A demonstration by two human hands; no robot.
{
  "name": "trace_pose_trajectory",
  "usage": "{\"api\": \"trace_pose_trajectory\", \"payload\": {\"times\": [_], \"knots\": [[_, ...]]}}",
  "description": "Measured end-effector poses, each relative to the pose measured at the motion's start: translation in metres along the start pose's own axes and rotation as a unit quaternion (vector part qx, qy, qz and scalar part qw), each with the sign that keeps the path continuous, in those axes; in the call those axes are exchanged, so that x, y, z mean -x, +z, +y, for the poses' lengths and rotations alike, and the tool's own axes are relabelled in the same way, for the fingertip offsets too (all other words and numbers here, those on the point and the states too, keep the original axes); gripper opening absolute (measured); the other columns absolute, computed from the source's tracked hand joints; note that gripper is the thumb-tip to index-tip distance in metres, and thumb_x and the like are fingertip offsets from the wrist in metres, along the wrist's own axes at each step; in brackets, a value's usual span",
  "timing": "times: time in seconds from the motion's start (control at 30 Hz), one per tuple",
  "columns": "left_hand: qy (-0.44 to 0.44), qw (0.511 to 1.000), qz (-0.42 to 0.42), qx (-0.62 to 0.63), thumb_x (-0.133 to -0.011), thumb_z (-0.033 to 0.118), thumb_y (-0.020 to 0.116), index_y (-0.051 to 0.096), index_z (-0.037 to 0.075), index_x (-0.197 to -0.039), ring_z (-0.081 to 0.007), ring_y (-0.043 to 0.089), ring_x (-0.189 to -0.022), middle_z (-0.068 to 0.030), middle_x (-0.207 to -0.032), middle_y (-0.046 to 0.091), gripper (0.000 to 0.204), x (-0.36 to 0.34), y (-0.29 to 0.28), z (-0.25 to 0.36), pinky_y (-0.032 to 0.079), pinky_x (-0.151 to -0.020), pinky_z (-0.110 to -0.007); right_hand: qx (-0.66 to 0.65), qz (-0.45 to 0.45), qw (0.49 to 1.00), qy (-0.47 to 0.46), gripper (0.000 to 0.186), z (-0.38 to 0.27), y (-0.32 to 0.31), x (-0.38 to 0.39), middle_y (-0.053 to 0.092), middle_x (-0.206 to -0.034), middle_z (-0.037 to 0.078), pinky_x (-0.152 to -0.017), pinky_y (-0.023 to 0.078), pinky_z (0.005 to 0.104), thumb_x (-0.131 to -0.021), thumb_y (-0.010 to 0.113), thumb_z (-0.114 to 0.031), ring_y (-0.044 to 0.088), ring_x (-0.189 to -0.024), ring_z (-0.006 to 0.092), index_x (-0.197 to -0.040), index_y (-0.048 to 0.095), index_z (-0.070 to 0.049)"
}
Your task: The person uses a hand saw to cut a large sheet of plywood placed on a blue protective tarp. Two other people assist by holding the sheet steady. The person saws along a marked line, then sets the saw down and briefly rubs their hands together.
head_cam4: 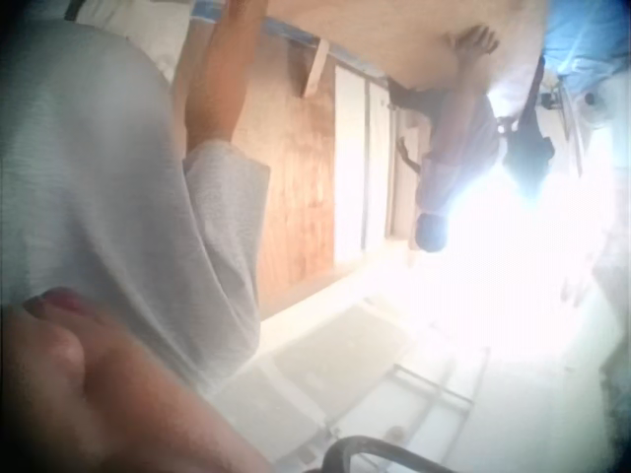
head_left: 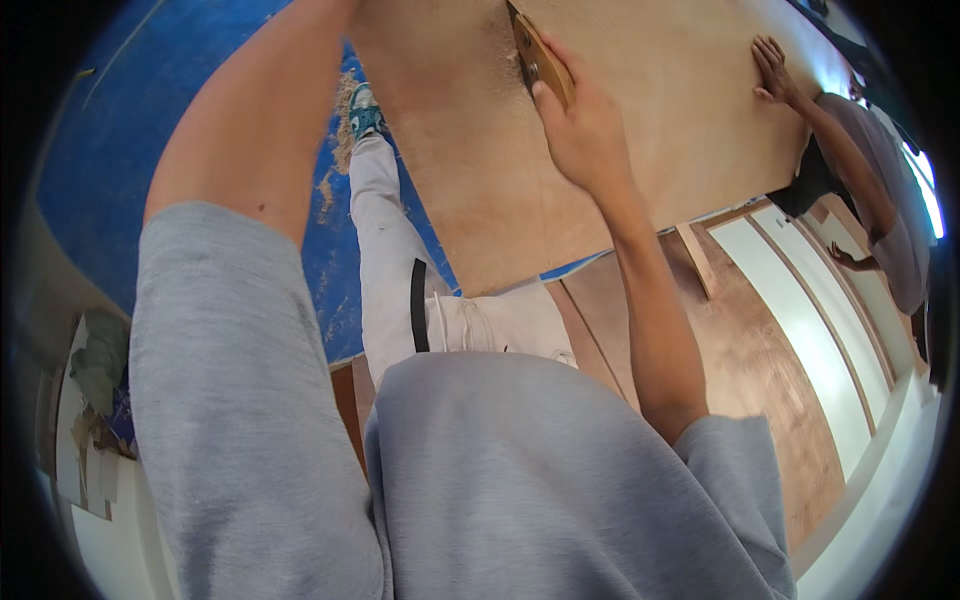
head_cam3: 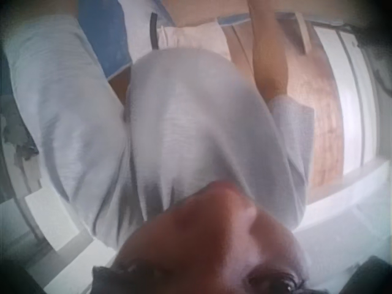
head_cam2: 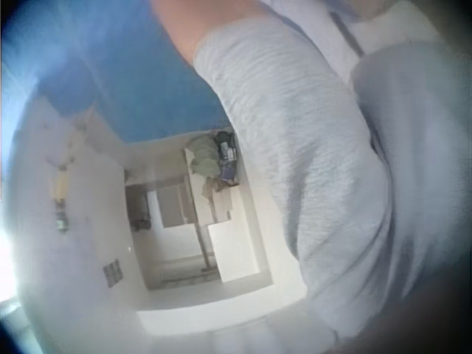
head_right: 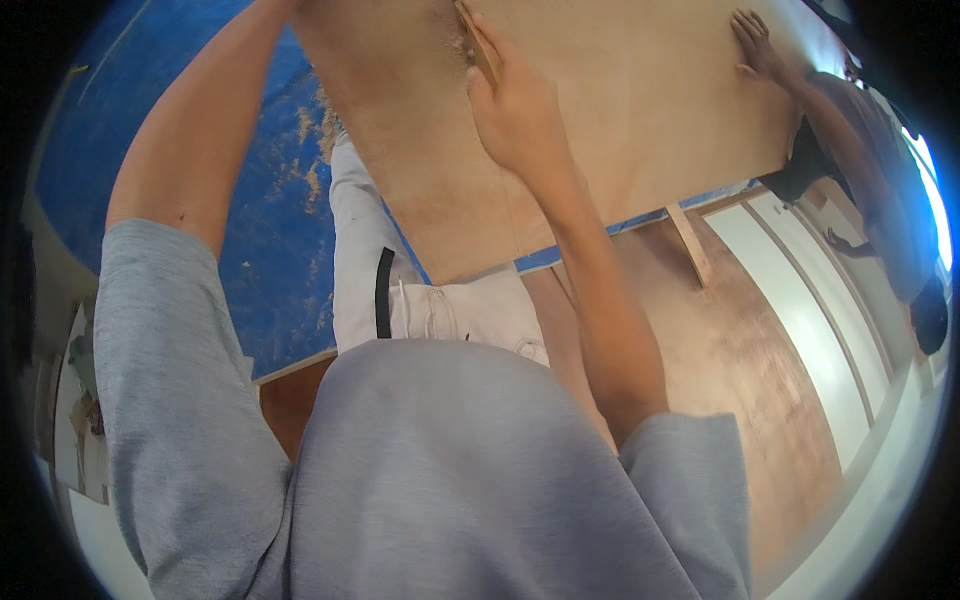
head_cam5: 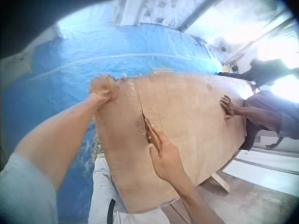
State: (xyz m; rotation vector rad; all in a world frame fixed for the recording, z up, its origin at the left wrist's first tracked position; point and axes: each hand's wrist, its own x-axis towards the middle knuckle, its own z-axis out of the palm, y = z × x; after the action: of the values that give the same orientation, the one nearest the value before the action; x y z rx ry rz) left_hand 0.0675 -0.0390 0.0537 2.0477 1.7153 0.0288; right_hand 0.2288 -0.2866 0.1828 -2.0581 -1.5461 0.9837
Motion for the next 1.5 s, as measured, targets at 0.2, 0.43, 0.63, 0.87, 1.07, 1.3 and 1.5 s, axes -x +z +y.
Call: {"api": "trace_pose_trajectory", "payload": {"times": [0.2, 0.43, 0.63, 0.87, 1.07, 1.3, 1.5], "knots": [[0.015, 0.994, 0.093, -0.064, -0.103, 0.068, 0.036, 0.079, -0.001, -0.101, -0.0423, 0.068, -0.112, -0.0262, -0.11, 0.074, 0.081, 0.009, 0.01, -0.015, 0.051, -0.102, -0.052, 0.015, -0.024, 0.987, 0.159, 0.056, -0.03, -0.026, 0.162, 0.062, -0.141, 0.025, -0.096, 0.054, 0.042, -0.101, 0.058, -0.01, 0.069, -0.114, 0.0399, -0.155, 0.044, -0.005], [-0.012, 1.0, -0.003, -0.028, -0.103, 0.067, 0.037, 0.079, 0.0, -0.101, -0.0411, 0.069, -0.109, -0.025, -0.113, 0.074, 0.079, 0.009, -0.018, -0.016, 0.051, -0.102, -0.053, 0.01, -0.027, 0.986, 0.164, 0.056, -0.103, -0.083, 0.204, 0.059, -0.146, 0.026, -0.106, 0.05, 0.0384, -0.1, 0.058, -0.002, 0.063, -0.13, 0.0329, -0.154, 0.044, -0.002], [-0.022, 1.0, 0.013, 0.0, -0.102, 0.066, 0.039, 0.08, 0.0, -0.097, -0.0417, 0.07, -0.106, -0.0241, -0.108, 0.075, 0.077, 0.025, -0.006, -0.02, 0.052, -0.1, -0.052, 0.04, 0.043, 0.997, -0.04, 0.053, -0.004, 0.029, 0.018, 0.072, -0.102, 0.025, -0.083, 0.056, 0.0464, -0.099, 0.057, -0.013, 0.069, -0.088, 0.0429, -0.151, 0.049, -0.008], [-0.02, 0.999, 0.048, 0.01, -0.099, 0.066, 0.043, 0.08, 0.002, -0.088, -0.0438, 0.071, -0.105, -0.0247, -0.101, 0.076, 0.075, 0.014, -0.019, -0.025, 0.051, -0.101, -0.05, -0.086, -0.134, 0.965, 0.21, 0.049, -0.039, 0.003, -0.029, 0.059, -0.072, 0.003, -0.055, 0.053, 0.0375, -0.105, 0.05, -0.033, 0.062, -0.062, 0.0168, -0.15, 0.053, -0.014], [-0.045, 0.997, 0.055, -0.008, -0.098, 0.068, 0.044, 0.078, 0.0, -0.103, -0.0455, 0.067, -0.114, -0.027, -0.114, 0.073, 0.075, -0.002, -0.019, -0.041, 0.049, -0.103, -0.051, -0.108, -0.2, 0.974, 0.006, 0.034, -0.011, 0.011, -0.083, 0.065, -0.076, 0.021, -0.07, 0.052, 0.0459, -0.101, 0.048, -0.025, 0.067, -0.074, 0.0354, -0.099, 0.065, 0.005], [-0.051, 0.995, 0.077, -0.03, -0.1, 0.064, 0.043, 0.075, -0.002, -0.112, -0.0449, 0.064, -0.121, -0.0282, -0.121, 0.071, 0.075, -0.046, -0.036, -0.047, 0.047, -0.107, -0.05, -0.047, -0.399, 0.912, 0.083, 0.038, -0.072, -0.025, -0.165, 0.068, -0.09, 0.022, -0.075, 0.054, 0.0441, -0.099, 0.05, -0.027, 0.068, -0.081, 0.0305, -0.117, 0.064, 0.004], [-0.043, 0.994, 0.077, -0.071, -0.101, 0.063, 0.041, 0.076, -0.002, -0.112, -0.0431, 0.063, -0.122, -0.0282, -0.124, 0.069, 0.074, -0.05, -0.03, -0.051, 0.047, -0.108, -0.05, 0.001, -0.313, 0.947, 0.072, 0.056, -0.055, -0.004, -0.16, 0.063, -0.093, 0.011, -0.06, 0.059, 0.038, -0.102, 0.051, -0.051, 0.067, -0.076, 0.0221, -0.138, 0.059, -0.009]]}}
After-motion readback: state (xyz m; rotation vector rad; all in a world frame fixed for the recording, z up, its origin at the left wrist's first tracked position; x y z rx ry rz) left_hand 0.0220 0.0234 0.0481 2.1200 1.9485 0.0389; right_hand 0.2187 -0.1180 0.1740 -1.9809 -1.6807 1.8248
